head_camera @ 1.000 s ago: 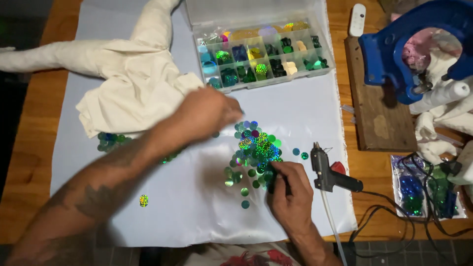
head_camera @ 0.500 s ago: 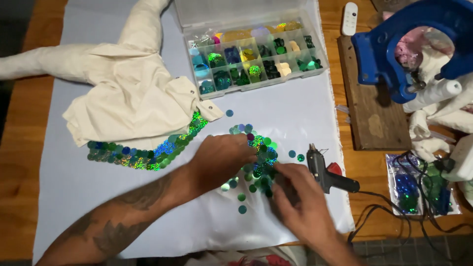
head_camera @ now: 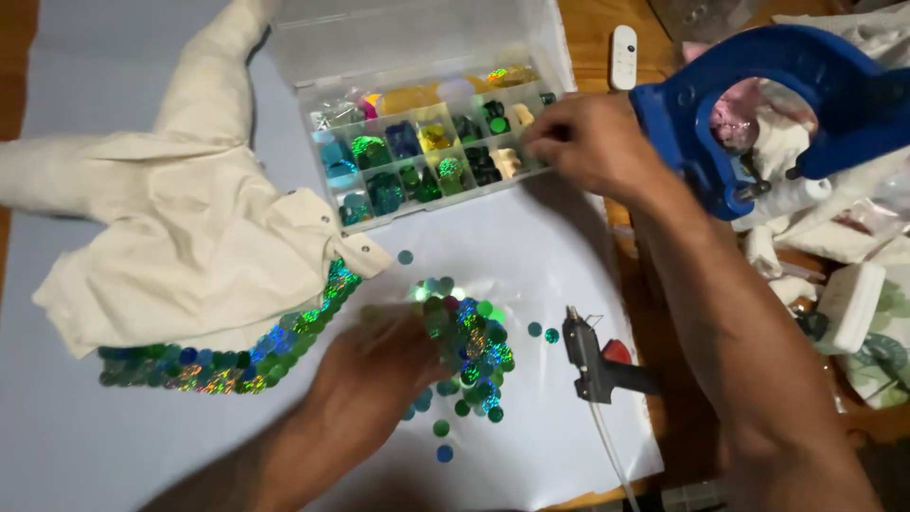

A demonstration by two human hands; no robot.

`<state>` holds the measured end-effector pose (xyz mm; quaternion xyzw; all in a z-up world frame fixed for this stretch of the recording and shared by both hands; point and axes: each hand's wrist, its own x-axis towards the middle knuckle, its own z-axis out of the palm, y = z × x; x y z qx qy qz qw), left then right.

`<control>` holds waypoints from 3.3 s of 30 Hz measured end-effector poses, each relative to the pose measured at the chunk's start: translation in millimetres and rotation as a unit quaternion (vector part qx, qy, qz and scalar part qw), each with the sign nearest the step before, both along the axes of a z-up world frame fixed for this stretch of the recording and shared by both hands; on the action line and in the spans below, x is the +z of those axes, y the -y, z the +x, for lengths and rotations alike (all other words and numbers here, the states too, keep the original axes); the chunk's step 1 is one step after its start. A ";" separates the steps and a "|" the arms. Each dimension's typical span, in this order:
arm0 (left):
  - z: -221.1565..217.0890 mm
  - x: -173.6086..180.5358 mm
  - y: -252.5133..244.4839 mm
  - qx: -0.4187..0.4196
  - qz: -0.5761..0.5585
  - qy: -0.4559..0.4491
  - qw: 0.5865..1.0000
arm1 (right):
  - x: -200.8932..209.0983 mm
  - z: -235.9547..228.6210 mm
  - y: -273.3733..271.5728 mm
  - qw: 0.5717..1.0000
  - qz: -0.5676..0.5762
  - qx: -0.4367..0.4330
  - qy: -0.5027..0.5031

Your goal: Applying green sequins to a white garment using a hot glue gun

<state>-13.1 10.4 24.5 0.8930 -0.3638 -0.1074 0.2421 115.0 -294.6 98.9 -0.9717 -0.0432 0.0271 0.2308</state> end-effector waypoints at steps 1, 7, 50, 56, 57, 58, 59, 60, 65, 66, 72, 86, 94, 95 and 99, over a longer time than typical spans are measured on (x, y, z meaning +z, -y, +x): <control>-5.5 -4.6 -7.0 -0.009 -0.098 0.119 0.988 | -14.4 15.6 -1.0 0.996 -0.007 0.090 0.024; -7.8 3.4 -21.4 -0.071 -0.130 0.214 0.966 | -30.5 37.8 -10.3 0.984 -0.045 0.168 0.049; 2.2 2.0 -31.6 -0.021 -0.274 0.222 0.936 | -16.4 26.2 -18.8 0.981 0.101 0.029 -0.163; 0.8 3.1 -35.2 -0.015 -0.266 0.253 0.930 | -25.1 37.1 -21.6 0.970 -0.119 0.203 -0.063; 1.4 2.6 -35.7 -0.013 -0.262 0.245 0.933 | -21.2 39.5 -23.2 0.980 -0.095 0.168 -0.043; 2.0 2.3 -35.9 -0.012 -0.258 0.237 0.936 | -17.2 41.9 -24.6 0.989 -0.070 0.132 -0.023; 2.3 1.7 -36.2 -0.012 -0.258 0.239 0.936 | -23.7 52.7 -18.1 0.988 -0.070 0.133 -0.021; 2.5 1.0 -36.1 -0.011 -0.254 0.242 0.936 | -30.4 63.4 -11.3 0.987 -0.078 0.135 0.044; 1.2 -5.1 -34.9 -0.005 -0.255 0.237 0.938 | -31.9 83.5 -31.2 0.985 -0.064 0.159 -0.004; 1.7 -6.0 -34.7 -0.006 -0.257 0.231 0.938 | -24.7 81.6 -42.1 0.986 -0.109 0.116 -0.045; 2.0 -4.7 -35.3 -0.011 -0.252 0.240 0.938 | -19.3 86.6 -63.3 0.982 -0.132 0.036 -0.131; 1.4 -5.3 -35.5 -0.010 -0.253 0.226 0.941 | -47.2 92.9 -37.0 0.996 -0.001 0.021 -0.083; 1.7 -4.2 -35.2 -0.012 -0.250 0.234 0.939 | 4.3 66.1 -58.9 0.979 0.089 -0.092 -0.158; 1.7 -4.6 -35.3 -0.011 -0.250 0.234 0.939 | 3.2 67.2 -57.9 0.979 0.089 -0.091 -0.158; 1.7 -3.4 -35.1 -0.013 -0.252 0.232 0.939 | -3.9 69.9 -45.1 0.965 0.154 -0.131 -0.165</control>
